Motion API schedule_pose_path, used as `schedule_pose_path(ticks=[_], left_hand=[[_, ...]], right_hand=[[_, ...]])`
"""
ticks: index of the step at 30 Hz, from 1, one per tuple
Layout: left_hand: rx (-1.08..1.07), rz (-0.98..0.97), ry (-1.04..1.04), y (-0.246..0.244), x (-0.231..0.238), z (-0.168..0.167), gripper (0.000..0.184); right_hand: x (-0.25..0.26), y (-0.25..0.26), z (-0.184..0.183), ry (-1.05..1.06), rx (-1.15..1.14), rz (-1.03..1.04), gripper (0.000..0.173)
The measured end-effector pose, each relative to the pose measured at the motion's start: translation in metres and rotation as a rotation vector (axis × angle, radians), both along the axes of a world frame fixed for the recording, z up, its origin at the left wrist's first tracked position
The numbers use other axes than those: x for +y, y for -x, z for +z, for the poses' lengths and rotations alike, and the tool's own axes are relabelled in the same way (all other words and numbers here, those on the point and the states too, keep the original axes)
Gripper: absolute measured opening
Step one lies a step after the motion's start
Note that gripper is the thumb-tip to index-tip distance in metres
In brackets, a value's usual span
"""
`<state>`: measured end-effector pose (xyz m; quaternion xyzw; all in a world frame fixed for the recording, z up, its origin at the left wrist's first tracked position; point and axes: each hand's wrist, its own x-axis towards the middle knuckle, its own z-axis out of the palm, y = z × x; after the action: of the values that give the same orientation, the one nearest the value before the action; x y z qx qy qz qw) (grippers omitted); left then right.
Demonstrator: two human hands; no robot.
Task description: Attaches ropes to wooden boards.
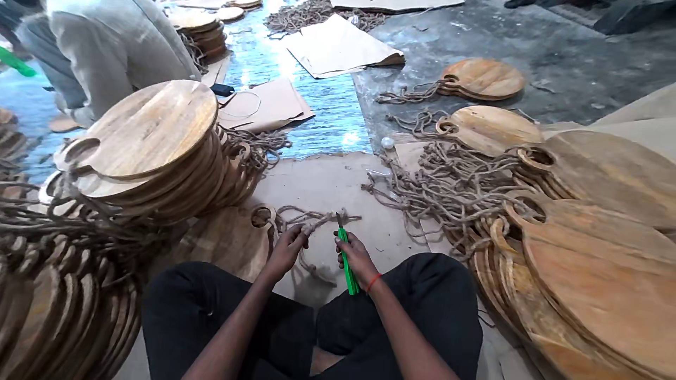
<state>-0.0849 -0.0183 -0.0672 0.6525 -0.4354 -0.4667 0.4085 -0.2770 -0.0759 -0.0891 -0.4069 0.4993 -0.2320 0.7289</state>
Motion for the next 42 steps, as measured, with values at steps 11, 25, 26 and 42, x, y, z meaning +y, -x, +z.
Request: schedule_pose_path(ticks=[11, 25, 26, 42], left_hand=[[0.097, -0.059, 0.122, 0.009, 0.006, 0.006, 0.027], [0.308, -0.089, 0.021, 0.014, 0.005, 0.009, 0.025], [0.301, -0.097, 0.021, 0.014, 0.006, 0.007, 0.024], [0.216, -0.090, 0.114, 0.018, 0.005, 0.005, 0.016]], right_hand=[[0.006, 0.000, 0.005, -0.039, -0.095, 0.100, 0.021], [0.011, -0.003, 0.000, 0.174, -0.113, 0.147, 0.038], [0.011, -0.003, -0.002, 0.191, -0.112, 0.148, 0.040], [0.020, -0.010, -0.002, 0.241, -0.189, 0.189, 0.045]])
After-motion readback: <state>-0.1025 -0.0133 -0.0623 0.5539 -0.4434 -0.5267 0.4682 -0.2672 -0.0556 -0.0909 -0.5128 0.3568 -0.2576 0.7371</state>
